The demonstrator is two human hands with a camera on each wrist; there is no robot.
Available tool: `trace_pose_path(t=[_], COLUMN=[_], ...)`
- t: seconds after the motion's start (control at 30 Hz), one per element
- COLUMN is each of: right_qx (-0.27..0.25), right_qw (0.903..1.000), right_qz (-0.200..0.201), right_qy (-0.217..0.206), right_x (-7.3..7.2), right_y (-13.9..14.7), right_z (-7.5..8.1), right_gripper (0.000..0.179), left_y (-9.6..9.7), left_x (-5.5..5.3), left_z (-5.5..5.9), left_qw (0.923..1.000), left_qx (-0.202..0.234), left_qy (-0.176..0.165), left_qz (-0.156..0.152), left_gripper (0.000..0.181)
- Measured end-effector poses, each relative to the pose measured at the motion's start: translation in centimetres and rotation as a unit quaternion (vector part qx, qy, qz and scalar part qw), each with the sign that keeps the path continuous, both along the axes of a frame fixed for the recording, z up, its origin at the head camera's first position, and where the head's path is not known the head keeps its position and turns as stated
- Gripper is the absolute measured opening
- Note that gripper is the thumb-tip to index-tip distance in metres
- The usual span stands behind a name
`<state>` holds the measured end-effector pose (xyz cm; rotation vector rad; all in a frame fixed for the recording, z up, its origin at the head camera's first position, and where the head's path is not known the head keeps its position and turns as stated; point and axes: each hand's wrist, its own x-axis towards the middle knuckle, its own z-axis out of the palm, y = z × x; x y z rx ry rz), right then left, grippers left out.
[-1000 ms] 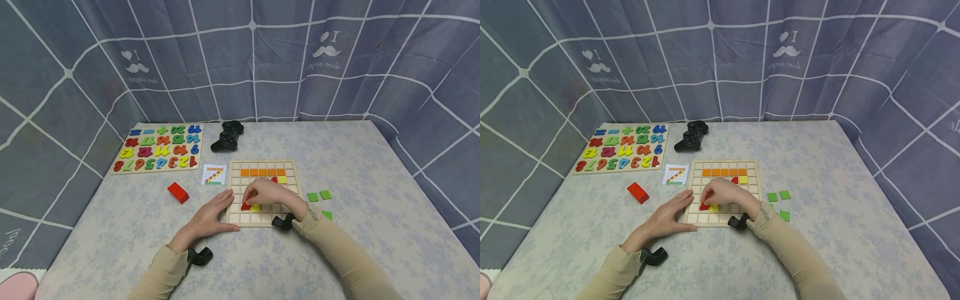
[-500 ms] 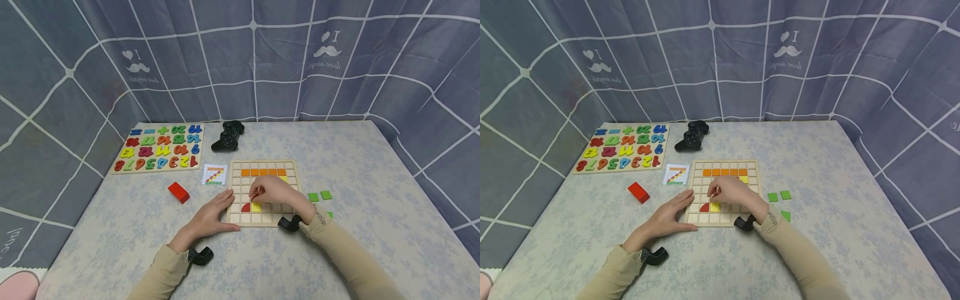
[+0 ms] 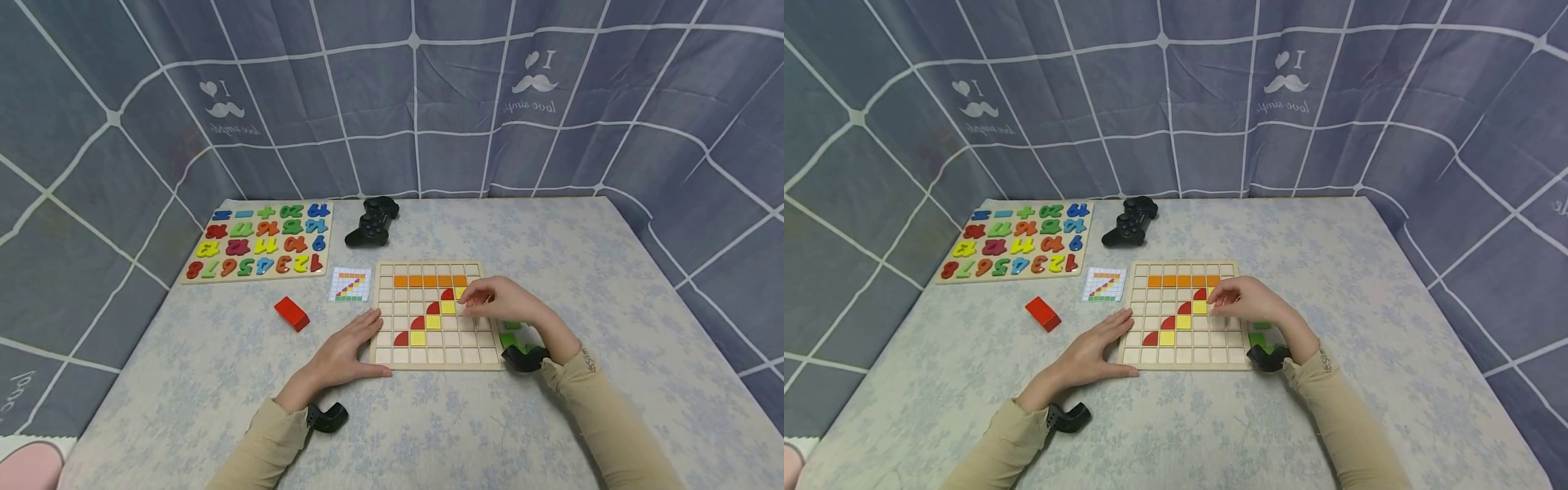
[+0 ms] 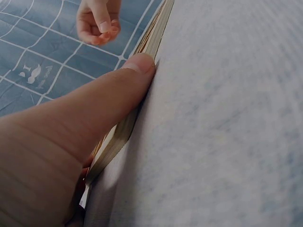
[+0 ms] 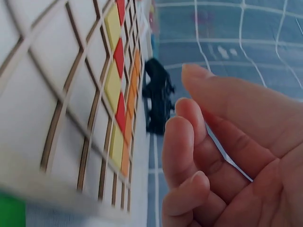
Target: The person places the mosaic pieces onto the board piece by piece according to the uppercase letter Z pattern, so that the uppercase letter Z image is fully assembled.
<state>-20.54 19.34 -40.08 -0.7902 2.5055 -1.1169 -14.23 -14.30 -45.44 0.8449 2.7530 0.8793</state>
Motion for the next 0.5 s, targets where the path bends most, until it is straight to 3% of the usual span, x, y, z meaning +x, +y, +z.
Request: trace_pose_path(t=[0.27, 0.5], right_qx=[-0.018, -0.038], right_qw=[0.9979, 0.9958], right_qz=[-0.046, -0.057], right_qy=[-0.042, -0.060], right_x=[0.0, -0.2], right_y=[3.2, 5.2], right_z=[-0.4, -0.9], right_gripper=[0.026, 0.027], left_y=[0.0, 0.0], left_x=[0.0, 0.0], left_z=[0.0, 0.0], left_qw=[1.0000, 1.0000], left_qx=[0.003, 0.003], left_qy=[-0.001, -0.004], left_qz=[-0.001, -0.001], left_gripper=[0.097, 0.097])
